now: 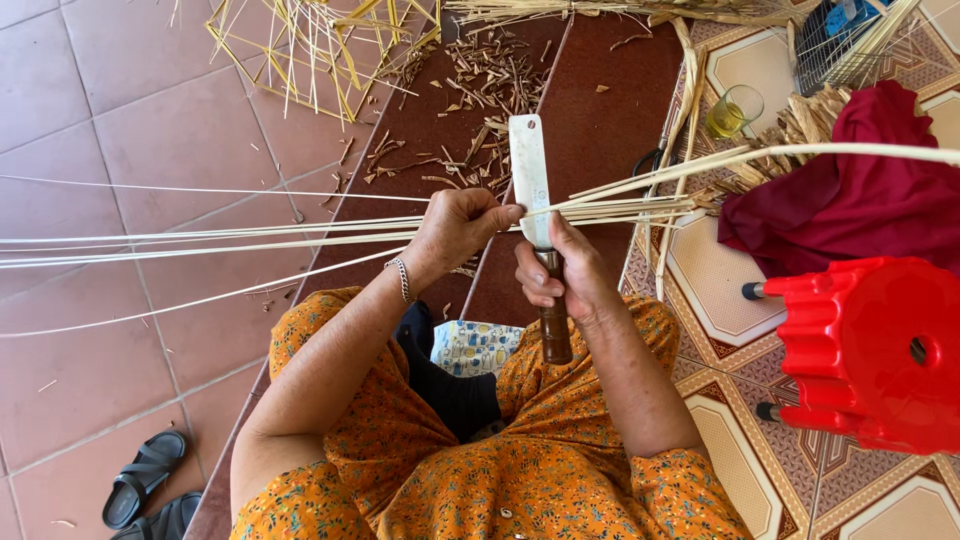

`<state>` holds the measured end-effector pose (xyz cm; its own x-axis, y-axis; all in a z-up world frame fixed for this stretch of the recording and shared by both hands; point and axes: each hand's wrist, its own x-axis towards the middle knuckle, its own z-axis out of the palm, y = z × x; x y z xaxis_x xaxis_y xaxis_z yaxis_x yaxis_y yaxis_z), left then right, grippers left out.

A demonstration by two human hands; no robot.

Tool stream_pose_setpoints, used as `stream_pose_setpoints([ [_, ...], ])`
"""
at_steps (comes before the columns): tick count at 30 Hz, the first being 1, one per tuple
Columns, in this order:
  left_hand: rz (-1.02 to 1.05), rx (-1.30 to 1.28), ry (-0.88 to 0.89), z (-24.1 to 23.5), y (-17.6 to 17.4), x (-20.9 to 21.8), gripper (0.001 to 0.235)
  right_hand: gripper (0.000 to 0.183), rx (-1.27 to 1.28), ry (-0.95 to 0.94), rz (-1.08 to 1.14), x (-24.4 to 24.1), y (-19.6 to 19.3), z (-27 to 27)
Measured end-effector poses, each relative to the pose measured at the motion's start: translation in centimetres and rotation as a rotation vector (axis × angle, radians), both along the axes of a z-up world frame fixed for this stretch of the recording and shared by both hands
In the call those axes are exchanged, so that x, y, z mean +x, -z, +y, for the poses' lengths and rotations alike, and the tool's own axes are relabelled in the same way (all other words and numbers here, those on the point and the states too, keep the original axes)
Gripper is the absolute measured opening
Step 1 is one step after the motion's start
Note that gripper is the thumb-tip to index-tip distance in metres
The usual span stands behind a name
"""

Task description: The person sits on the floor and uses a knife to shave thin strips from bamboo rods. They hold the rods with one hand and scrape the knife along the length to produce fine strands, which fall onto the floor.

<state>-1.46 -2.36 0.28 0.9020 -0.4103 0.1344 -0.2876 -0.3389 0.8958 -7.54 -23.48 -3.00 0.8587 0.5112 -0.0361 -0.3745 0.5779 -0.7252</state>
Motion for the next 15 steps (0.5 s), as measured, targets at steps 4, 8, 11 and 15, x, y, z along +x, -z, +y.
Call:
stream_pose_setpoints([
  [4, -0.022, 0.083, 0.2, 3.2, -1.3, 1.3, 0.027, 0.052, 0.075, -0.013, -0.12, 0.7, -0.8, -2.8],
  [8, 0.077, -0.026, 0.185, 6.1, -1.3, 1.8, 0.018, 0.059, 0.176, 0.067, -0.134, 0.2, -2.2, -4.6],
  [11, 0.053, -0.078, 0.17, 5.7, -0.5, 1.4, 0.016, 0.065, 0.199, 0.058, -0.138, -0.3, -2.9, -4.0],
  [15, 0.059, -0.088, 0.146, 4.2, -0.5, 0.6, 0.017, 0.063, 0.127, -0.062, -0.218, 0.2, -3.4, -2.1],
])
